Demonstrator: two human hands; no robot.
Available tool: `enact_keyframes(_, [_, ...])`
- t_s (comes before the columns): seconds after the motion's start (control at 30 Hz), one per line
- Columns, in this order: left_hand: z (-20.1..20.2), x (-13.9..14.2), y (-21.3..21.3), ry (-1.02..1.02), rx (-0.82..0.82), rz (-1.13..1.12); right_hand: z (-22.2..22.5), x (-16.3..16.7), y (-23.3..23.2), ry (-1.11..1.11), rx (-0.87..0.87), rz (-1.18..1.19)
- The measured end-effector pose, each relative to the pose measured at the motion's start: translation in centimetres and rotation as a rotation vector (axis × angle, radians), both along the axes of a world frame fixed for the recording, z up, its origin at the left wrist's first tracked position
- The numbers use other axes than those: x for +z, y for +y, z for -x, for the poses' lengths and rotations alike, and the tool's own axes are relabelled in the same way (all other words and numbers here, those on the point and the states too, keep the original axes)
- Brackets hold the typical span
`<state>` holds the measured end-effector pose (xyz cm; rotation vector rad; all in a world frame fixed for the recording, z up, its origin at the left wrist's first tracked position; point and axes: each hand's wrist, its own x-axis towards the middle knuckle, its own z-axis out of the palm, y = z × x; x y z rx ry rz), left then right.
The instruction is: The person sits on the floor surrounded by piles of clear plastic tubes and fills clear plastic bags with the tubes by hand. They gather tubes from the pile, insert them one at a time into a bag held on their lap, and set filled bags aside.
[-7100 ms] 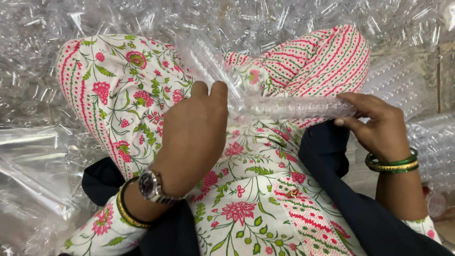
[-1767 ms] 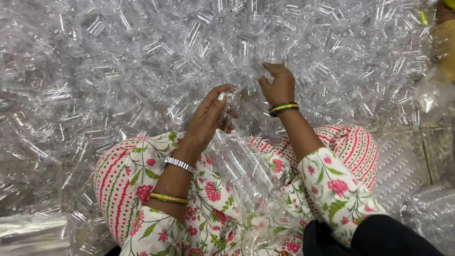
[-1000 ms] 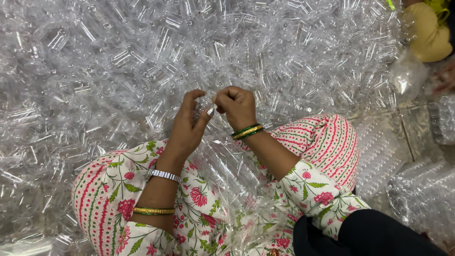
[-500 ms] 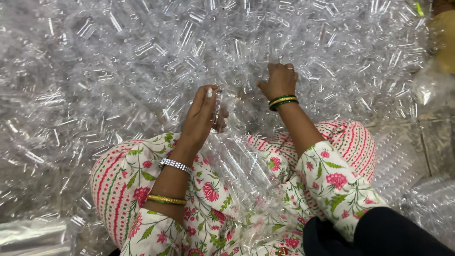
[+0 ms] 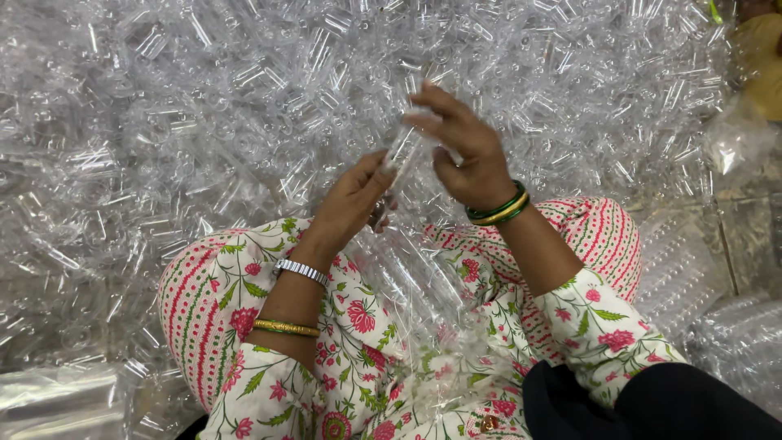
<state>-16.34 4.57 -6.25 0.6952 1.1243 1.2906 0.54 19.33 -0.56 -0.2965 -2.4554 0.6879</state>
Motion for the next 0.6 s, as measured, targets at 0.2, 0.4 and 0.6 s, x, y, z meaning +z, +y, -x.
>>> enact_keyframes(0.2, [-0.1,-0.2,0.2,-0.095,-0.026,-0.173,0.5,1.1,-1.0,0.314,-0.202,0.975])
enact_keyframes(0.4, [0.0,-0.6,0.1,-0.105,-0.004,-0.209,1.1,1.1,-2.6,0.323,-0.196,1.185])
enact_keyframes(0.6, [-0.2,-0.9,0.3,-0.11,-0.014,-0.229,0.2,2.6,-0.7,0.543,-0.225,1.277])
